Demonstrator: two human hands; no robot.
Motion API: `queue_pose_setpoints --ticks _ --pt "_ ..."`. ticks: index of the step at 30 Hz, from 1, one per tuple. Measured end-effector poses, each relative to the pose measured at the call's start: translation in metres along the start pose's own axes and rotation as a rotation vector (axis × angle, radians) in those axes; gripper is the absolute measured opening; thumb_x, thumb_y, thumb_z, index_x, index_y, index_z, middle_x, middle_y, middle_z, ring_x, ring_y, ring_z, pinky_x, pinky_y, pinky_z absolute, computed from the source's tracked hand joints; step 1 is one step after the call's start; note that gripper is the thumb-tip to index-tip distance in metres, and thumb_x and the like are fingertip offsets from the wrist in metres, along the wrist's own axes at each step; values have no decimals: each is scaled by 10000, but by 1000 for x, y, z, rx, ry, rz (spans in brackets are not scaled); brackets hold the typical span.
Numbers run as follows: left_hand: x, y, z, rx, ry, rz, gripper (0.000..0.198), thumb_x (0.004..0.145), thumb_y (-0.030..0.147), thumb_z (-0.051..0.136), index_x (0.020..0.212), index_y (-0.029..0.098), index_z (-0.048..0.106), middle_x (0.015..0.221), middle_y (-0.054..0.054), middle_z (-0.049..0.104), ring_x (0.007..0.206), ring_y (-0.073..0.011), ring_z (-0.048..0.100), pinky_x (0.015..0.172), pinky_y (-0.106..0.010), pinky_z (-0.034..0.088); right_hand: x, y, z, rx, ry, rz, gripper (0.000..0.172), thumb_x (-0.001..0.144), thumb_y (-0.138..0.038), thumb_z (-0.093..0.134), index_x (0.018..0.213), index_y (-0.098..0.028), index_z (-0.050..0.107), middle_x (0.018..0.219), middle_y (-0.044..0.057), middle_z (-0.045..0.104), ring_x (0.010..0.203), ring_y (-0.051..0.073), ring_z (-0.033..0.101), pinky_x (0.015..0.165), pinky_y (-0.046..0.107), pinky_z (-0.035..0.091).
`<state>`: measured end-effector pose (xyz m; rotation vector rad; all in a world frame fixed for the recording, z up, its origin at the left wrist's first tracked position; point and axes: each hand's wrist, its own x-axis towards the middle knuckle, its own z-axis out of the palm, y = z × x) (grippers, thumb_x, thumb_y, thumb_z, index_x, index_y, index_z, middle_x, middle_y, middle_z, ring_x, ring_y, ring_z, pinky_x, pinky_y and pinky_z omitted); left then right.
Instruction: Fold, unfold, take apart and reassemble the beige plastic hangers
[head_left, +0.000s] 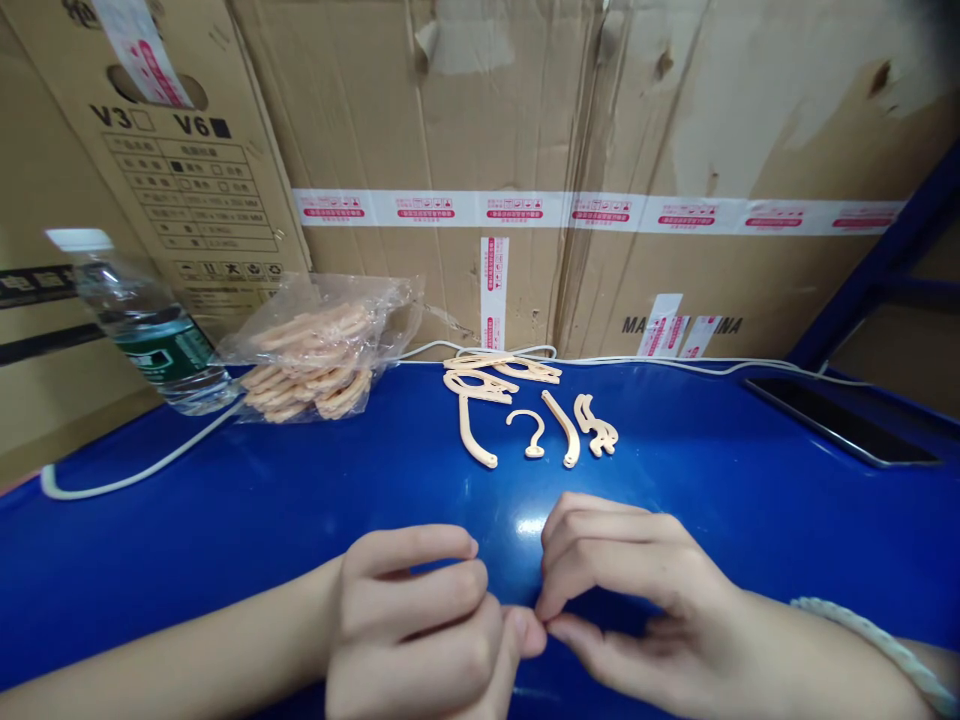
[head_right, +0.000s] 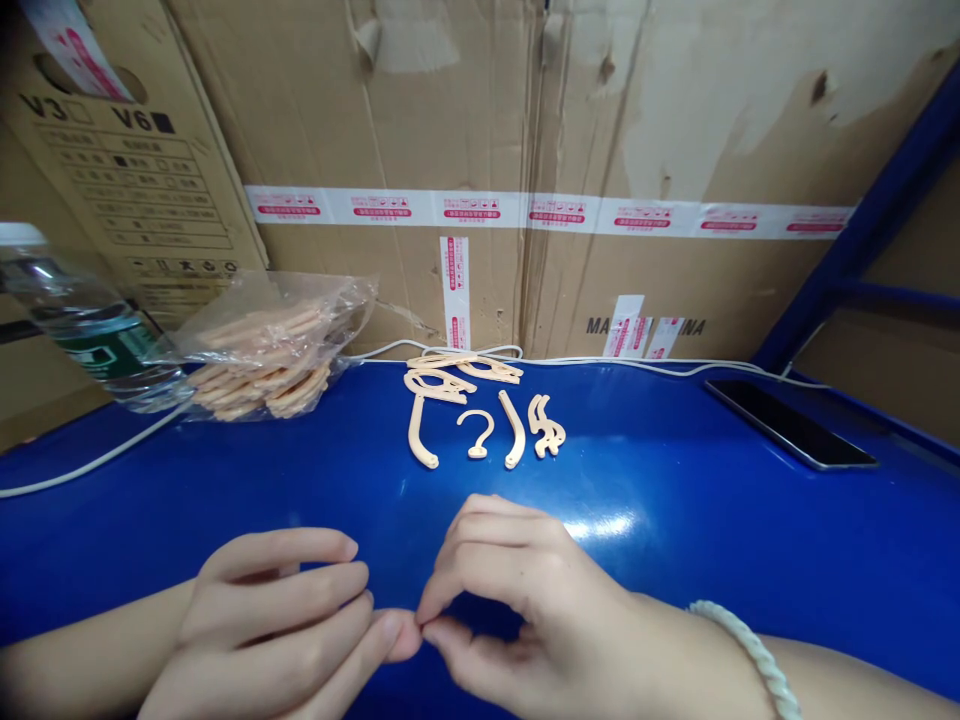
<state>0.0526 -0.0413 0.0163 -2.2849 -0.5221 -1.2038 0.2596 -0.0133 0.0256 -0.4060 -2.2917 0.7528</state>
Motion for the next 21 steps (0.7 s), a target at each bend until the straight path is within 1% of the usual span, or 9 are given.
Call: queue_pose_setpoints --ticks 4,8,11,15,18,21 --pt "-3 -2 2 11 -19 16 294 828 50 666 575 200 645 522 100 662 476 -49 611 731 -231 587 -1 1 1 -60 7 -33 120 836 -31 602 845 -148 628 749 34 628 732 140 550 678 292 455" --pt "-8 -5 3 -16 -46 102 236 814 74 702 615 196 663 572 101 683 535 -60 642 737 -235 589 -2 -1 2 -178 2 -82 115 845 -46 588 841 -161 587 744 19 597 725 133 520 671 289 432" --pt "-12 -5 3 6 -90 95 238 827 80 685 628 208 660 589 93 679 552 -67 642 753 -239 589 -2 -3 3 -269 -30 -92 115 848 -56 566 813 -166 562 727 12 573 709 131 502 662 289 414" --pt "-20 -2 6 43 -112 111 269 831 92 673 611 229 603 583 99 648 544 -70 624 761 -235 585 1 -3 7 -374 -45 -134 144 836 -48 522 753 -166 537 667 3 533 657 127 477 631 288 386" --pt "-22 1 9 51 -105 126 294 826 97 673 593 233 557 577 104 625 529 -70 609 751 -240 584 2 -2 9 -390 -18 -180 142 835 -56 524 745 -166 528 660 6 524 649 129 467 627 288 374" --pt "-20 2 8 70 -103 93 282 827 81 661 603 230 575 603 93 643 551 -70 622 767 -234 581 1 0 10 -363 7 -187 141 814 -52 528 748 -176 514 659 -2 518 644 127 460 639 286 376"
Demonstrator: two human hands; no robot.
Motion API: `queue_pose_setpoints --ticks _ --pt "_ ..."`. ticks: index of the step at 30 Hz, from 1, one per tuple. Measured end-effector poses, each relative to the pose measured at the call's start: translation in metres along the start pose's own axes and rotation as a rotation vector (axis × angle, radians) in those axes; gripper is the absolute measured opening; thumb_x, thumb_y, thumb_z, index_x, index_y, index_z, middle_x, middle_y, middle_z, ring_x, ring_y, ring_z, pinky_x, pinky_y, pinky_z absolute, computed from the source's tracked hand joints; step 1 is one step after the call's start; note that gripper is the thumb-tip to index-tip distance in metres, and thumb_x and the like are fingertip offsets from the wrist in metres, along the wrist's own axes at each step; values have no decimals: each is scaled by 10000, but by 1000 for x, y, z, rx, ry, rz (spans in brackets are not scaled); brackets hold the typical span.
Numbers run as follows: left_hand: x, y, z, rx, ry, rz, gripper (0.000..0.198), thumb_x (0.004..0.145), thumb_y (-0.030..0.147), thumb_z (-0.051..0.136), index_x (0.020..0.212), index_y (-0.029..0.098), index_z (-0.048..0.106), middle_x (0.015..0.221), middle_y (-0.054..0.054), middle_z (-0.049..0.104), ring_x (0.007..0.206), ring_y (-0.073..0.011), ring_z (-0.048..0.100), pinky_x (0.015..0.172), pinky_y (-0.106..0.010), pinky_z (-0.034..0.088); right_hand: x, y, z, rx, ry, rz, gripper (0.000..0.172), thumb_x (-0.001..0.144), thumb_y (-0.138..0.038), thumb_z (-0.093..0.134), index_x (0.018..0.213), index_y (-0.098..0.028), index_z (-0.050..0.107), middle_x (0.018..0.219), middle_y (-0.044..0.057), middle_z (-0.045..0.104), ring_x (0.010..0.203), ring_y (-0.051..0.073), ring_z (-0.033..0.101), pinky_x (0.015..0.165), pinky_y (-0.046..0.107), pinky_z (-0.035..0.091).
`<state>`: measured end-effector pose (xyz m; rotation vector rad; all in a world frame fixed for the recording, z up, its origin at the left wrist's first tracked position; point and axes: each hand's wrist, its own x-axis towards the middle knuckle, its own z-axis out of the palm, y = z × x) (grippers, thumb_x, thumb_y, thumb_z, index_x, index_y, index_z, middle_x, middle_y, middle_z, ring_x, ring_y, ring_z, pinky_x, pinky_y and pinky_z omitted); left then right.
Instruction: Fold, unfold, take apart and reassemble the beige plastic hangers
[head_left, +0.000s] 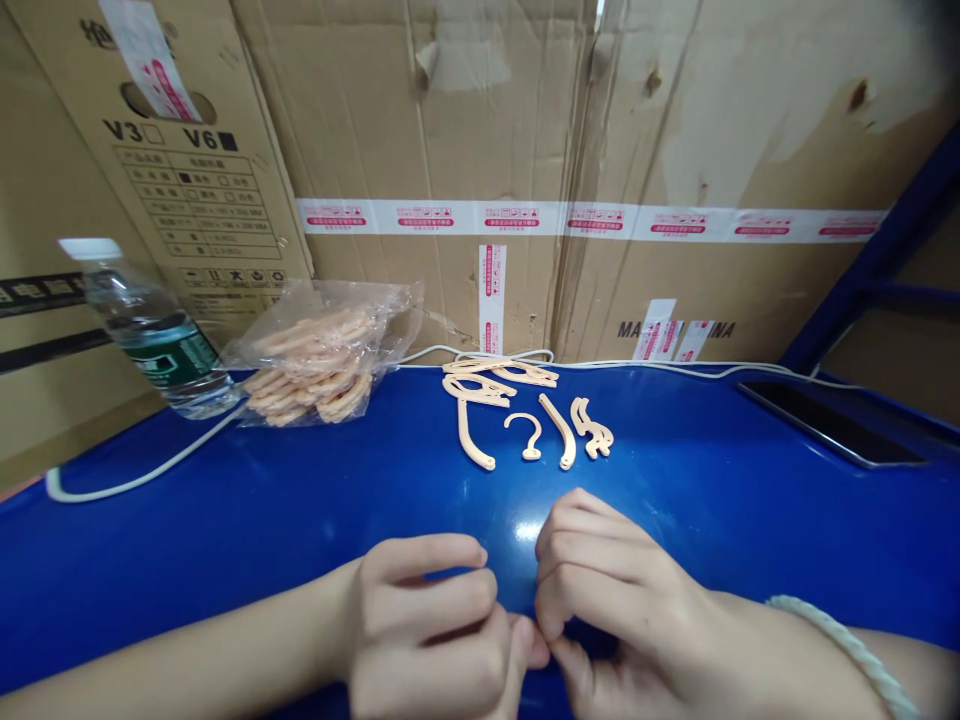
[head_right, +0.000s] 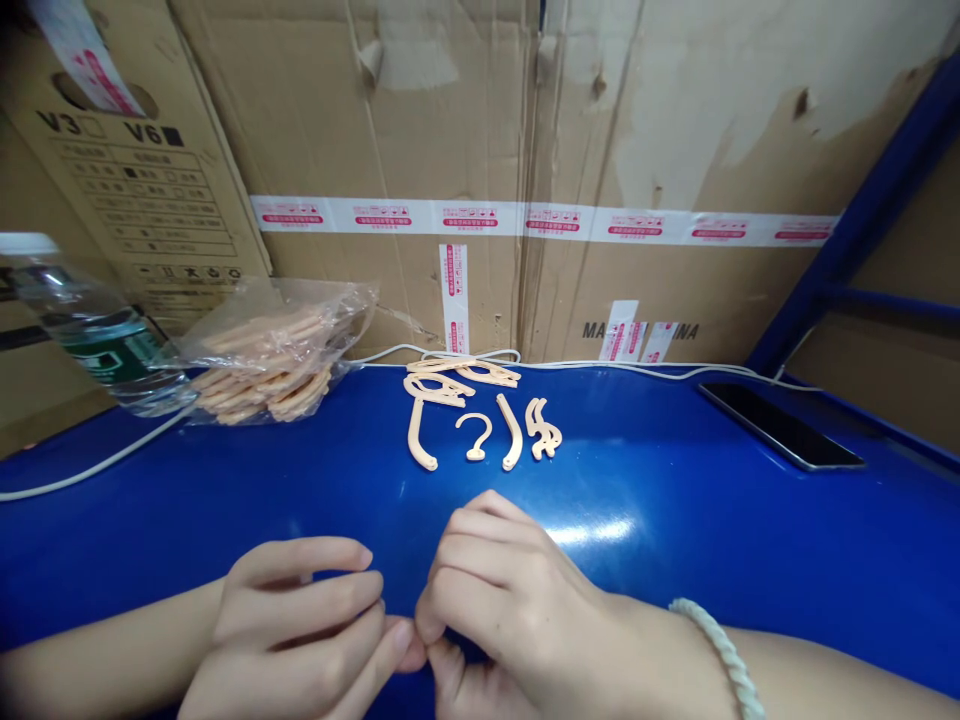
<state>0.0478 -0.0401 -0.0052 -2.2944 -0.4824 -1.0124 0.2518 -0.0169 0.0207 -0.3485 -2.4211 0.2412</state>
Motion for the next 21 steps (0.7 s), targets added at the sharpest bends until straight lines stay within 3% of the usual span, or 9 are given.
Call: queue_pose_setpoints --ticks 7,11,16,21 --pt "6 1 0 -84 54 25 264 828 90 684 603 215 630 567 103 659 541 -59 605 729 -207 580 -1 0 -1 54 2 35 147 769 -64 517 757 -207 486 651 -17 508 643 134 468 675 300 387" --pt "2 11 4 -77 161 -211 257 843 163 710 610 226 624 534 118 647 498 -64 594 698 -229 585 -2 6 3 99 40 68 171 731 -50 543 768 -206 482 675 -25 520 654 126 476 699 294 387" --pt "8 -4 -4 -82 46 62 224 793 155 763 605 208 654 595 97 681 567 -70 637 750 -242 573 -3 10 4 167 29 157 197 662 -24 549 735 -195 484 668 -33 518 642 116 465 690 286 378" --pt "12 -20 -9 -64 54 158 214 779 151 771 601 204 666 583 102 674 543 -57 620 729 -225 580 -2 5 -5 284 -44 205 132 743 -60 593 809 -171 570 740 10 617 703 134 523 695 292 391"
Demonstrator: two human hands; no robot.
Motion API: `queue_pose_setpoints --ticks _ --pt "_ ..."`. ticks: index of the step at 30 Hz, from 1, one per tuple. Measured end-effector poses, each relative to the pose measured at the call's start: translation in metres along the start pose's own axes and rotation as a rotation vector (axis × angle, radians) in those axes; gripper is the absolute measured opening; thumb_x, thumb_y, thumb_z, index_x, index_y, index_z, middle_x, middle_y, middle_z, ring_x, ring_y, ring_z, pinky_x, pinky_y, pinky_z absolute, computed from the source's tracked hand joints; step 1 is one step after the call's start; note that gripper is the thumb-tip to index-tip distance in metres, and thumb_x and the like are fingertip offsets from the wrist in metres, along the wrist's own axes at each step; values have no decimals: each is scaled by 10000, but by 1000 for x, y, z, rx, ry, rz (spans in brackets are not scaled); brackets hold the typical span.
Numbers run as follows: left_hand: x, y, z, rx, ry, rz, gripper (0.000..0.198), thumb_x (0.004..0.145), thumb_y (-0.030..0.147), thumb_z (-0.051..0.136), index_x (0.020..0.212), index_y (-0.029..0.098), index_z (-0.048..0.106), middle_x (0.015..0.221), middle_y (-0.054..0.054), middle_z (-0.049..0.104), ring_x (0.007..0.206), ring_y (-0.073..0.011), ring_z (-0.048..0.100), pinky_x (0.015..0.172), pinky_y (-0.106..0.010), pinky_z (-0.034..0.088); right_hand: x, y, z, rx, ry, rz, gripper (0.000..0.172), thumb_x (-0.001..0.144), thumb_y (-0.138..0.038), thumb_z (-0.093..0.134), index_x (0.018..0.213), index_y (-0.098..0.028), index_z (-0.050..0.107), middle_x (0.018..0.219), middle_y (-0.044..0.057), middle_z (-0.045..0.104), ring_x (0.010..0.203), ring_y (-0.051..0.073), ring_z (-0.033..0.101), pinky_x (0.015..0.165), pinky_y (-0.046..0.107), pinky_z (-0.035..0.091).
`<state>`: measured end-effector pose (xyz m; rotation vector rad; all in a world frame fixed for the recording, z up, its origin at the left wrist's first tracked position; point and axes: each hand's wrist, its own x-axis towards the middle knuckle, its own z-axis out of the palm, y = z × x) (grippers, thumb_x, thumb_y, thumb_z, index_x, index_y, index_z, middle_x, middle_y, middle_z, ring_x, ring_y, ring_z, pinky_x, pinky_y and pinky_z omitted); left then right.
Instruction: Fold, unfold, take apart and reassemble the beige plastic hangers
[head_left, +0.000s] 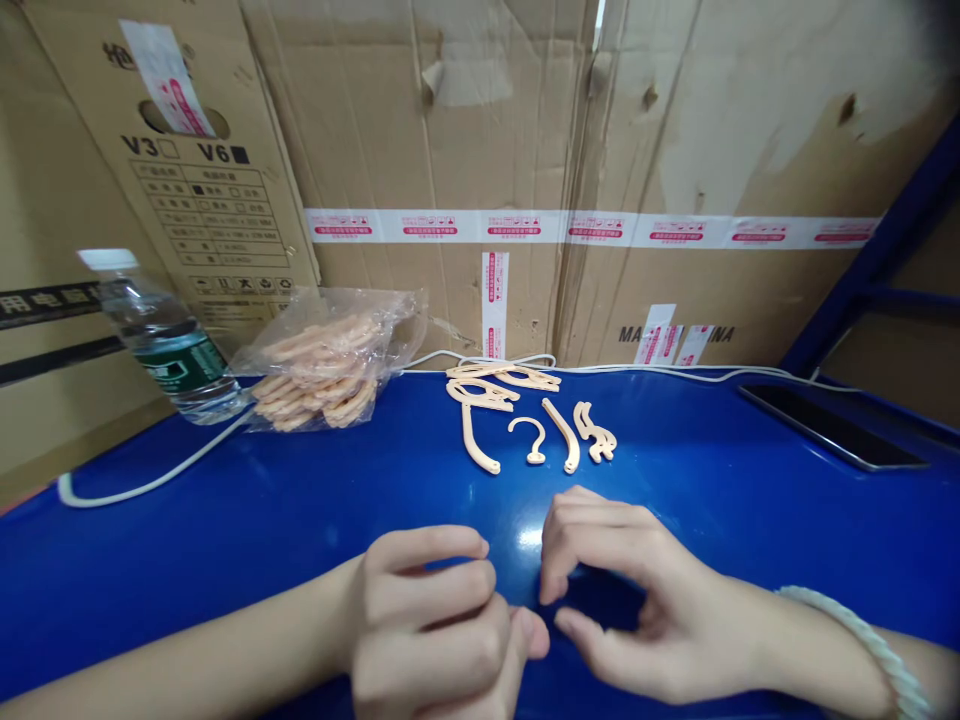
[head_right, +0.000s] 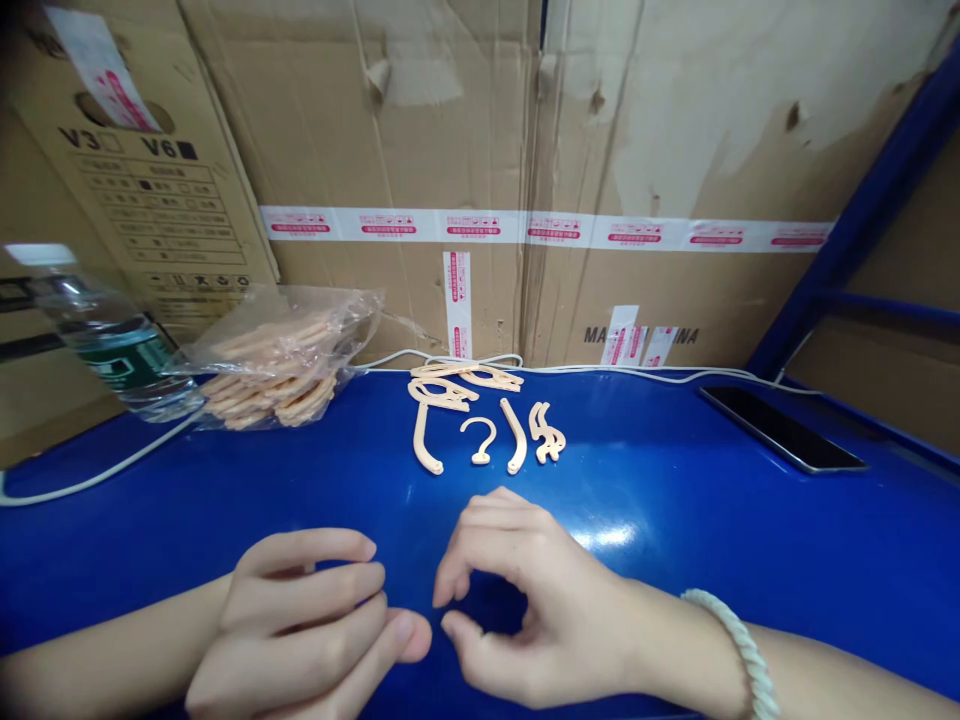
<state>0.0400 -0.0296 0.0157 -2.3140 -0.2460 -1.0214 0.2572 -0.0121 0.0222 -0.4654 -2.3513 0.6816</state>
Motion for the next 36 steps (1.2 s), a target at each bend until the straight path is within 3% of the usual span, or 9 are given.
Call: queue_pose_setpoints --ticks 6,16,21,27,31,33,36 --pt "-4 1 2 -6 -16 19 172 758 148 784 631 214 688 624 99 692 573 -61 623 772 -238 573 0 -4 1 -15 -22 -25 114 781 -61 596 786 -174 575 702 -1 609 670 125 535 690 302 385" --pt "0 -11 15 -28 51 133 267 787 81 682 556 204 628 515 79 591 492 -84 574 731 -278 564 2 -2 4 -283 22 -118 143 797 -66 482 737 -191 520 662 -4 538 650 137 475 658 312 352" --pt "3 -9 17 -49 73 52 259 762 49 662 548 185 613 496 61 576 473 -95 545 709 -297 541 3 0 7 -325 95 -149 133 788 -65 496 744 -188 517 666 -4 546 671 140 476 667 310 347" --pt "4 -11 15 -40 65 67 281 788 46 610 542 182 590 465 51 536 463 -107 503 659 -296 519 4 -5 6 -357 119 -183 141 788 -65 483 741 -197 490 645 -8 530 660 141 476 672 311 360" --pt "-2 -24 16 12 30 -40 275 866 60 546 617 168 587 501 46 557 477 -104 486 674 -305 503 5 -9 3 -344 63 -191 146 740 -57 487 731 -202 484 658 -4 536 673 148 483 700 317 385" --pt "-6 -32 17 41 -26 -132 254 887 83 549 649 166 577 547 40 593 506 -102 515 710 -306 498 10 -3 -2 -298 105 -166 136 706 -68 498 717 -202 479 666 -1 533 677 153 481 688 312 388" --pt "-12 -39 21 26 -126 -226 105 898 127 545 835 163 621 712 4 675 652 -133 621 760 -317 498 27 18 -16 -256 151 -19 100 734 -104 536 728 -196 496 703 -2 558 681 147 501 680 290 398"
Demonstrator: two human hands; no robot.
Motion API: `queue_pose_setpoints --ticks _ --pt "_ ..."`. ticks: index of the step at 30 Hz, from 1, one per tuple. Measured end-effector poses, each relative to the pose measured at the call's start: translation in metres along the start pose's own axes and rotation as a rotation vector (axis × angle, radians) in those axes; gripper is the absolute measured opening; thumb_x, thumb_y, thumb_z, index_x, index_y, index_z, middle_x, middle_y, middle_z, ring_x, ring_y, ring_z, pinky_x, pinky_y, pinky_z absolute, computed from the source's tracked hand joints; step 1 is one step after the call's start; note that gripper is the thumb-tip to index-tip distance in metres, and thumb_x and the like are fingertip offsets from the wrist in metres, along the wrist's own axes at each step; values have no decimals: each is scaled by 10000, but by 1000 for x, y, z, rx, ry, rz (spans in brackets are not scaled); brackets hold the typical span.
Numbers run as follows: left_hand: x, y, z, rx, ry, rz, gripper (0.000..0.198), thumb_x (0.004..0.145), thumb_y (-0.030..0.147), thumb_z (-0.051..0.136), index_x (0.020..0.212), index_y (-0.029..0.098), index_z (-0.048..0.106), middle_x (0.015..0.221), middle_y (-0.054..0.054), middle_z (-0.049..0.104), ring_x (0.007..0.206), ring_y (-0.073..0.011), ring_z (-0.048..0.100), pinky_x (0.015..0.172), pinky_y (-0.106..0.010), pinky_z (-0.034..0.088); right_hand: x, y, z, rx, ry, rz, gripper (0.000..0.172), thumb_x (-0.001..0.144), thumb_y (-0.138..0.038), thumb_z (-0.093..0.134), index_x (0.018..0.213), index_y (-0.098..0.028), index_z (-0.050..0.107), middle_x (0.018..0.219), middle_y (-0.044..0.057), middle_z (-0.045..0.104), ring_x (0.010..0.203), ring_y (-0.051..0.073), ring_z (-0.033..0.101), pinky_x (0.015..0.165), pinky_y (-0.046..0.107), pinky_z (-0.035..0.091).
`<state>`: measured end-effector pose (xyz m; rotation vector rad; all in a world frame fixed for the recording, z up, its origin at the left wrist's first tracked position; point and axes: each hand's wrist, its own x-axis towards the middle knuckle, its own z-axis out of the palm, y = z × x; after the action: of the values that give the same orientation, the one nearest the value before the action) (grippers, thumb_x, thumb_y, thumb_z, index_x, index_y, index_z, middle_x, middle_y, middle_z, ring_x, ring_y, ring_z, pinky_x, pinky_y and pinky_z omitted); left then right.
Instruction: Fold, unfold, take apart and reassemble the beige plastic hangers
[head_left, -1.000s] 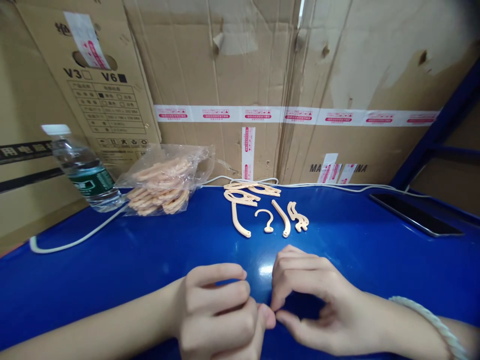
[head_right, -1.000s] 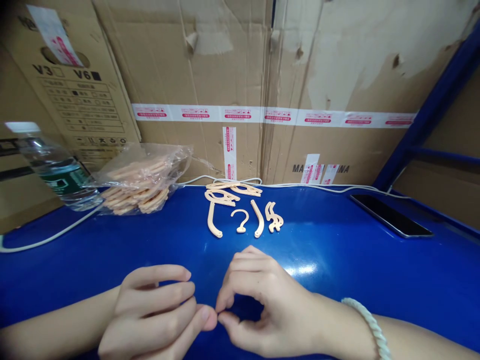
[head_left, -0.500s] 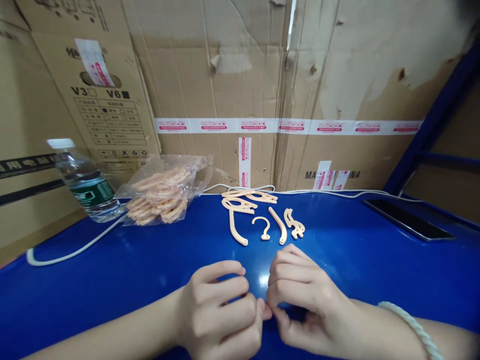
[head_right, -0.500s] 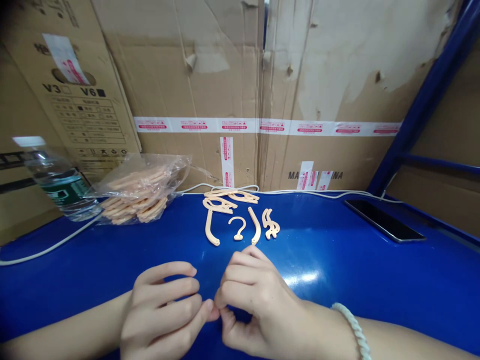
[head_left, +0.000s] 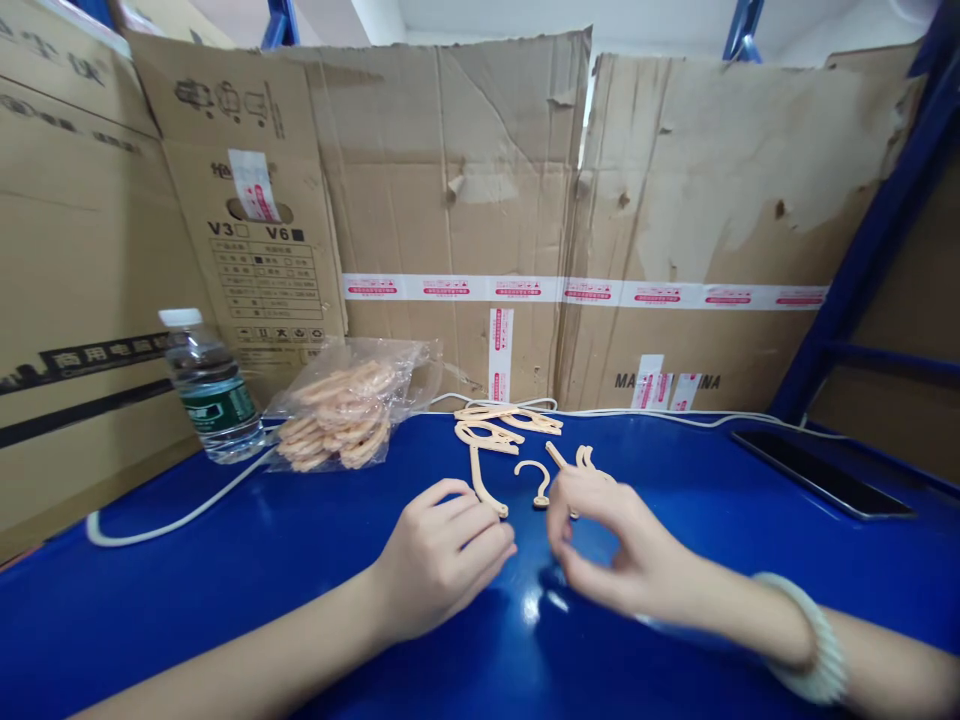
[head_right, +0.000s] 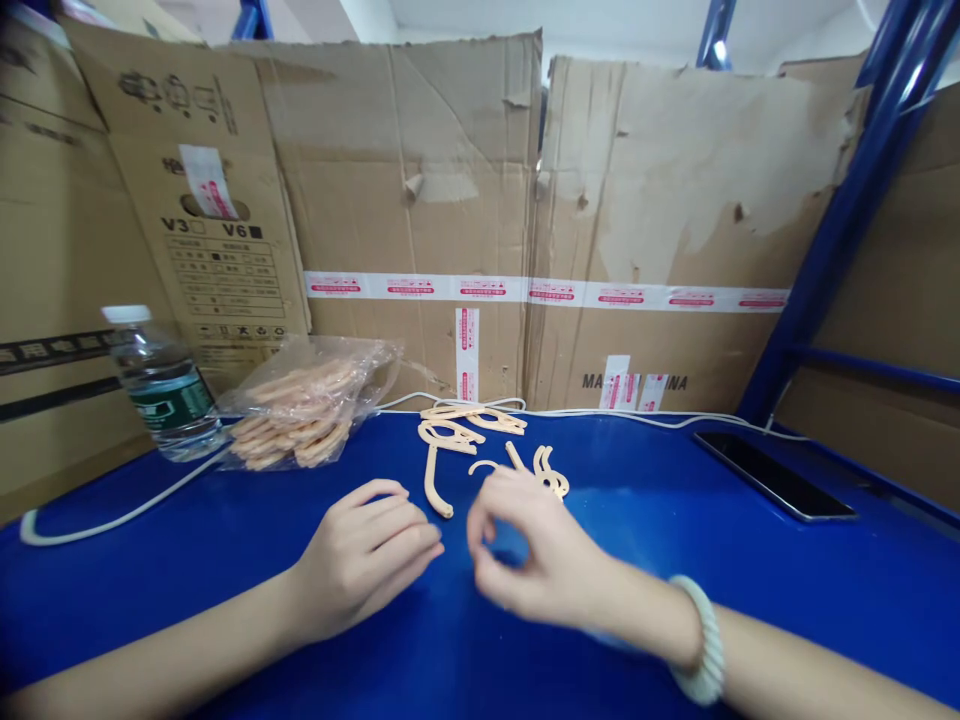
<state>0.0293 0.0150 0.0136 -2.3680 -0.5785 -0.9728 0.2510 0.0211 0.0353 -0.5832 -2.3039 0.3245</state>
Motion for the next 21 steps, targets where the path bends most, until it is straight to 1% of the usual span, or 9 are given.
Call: queue_pose_setpoints --ticks 1,2,3,5,9,12,16,18,21 --pt "-1 -2 1 -18 -32 -25 110 898 122 527 925 160 626 781 -13 693 714 -148 643 769 -322 499 9 11 -2 -16 -5 72 83 754 -138 569 751 -190 505 732 0 575 685 143 510 682 282 405" --pt "-3 -3 3 -37 -62 -51 159 894 108 506 990 160 621 837 -27 700 765 -162 651 774 -328 499 19 24 -3 -48 1 150 117 761 -189 616 747 -188 499 720 -9 574 662 136 505 650 265 403" --pt "-4 -4 4 -54 -93 -81 192 887 93 486 1010 162 616 876 -37 701 801 -174 652 777 -335 498 30 37 -4 -85 -31 221 162 793 -233 628 718 -188 491 689 -18 571 642 129 506 624 250 396" --pt "-5 -4 5 -91 -151 -134 199 868 67 457 942 166 613 900 -46 692 825 -187 642 778 -345 491 52 62 -4 -125 -42 273 209 843 -244 606 673 -177 504 651 -14 570 626 126 512 604 243 390" --pt "-6 -3 5 -146 -233 -196 185 858 82 409 829 168 570 824 -45 657 747 -189 599 733 -353 470 87 98 4 -206 -93 371 181 854 -193 624 686 -137 587 670 17 630 649 141 573 633 257 426" --pt "-7 -4 6 -150 -241 -217 208 885 114 368 820 172 556 770 -40 628 693 -187 563 704 -352 452 101 108 13 -271 -156 433 185 901 -242 608 763 -121 634 738 23 659 713 154 620 703 296 479" --pt "-11 -5 10 -141 -261 -233 202 896 135 377 831 175 564 798 -44 637 713 -193 568 712 -353 442 105 110 25 -301 -268 514 248 914 -376 619 912 -130 650 881 23 672 788 168 646 753 350 531" --pt "-12 -5 10 -155 -291 -256 164 878 142 414 853 179 572 844 -50 652 752 -200 581 719 -353 444 107 111 30 -290 -297 562 241 920 -364 615 984 -133 644 950 34 668 832 177 649 771 364 540" --pt "-12 -5 9 -202 -344 -282 190 864 142 451 992 185 585 994 -62 669 894 -223 603 782 -365 461 109 116 34 -244 -298 649 223 925 -338 612 1003 -132 642 988 40 661 857 184 647 769 364 548"
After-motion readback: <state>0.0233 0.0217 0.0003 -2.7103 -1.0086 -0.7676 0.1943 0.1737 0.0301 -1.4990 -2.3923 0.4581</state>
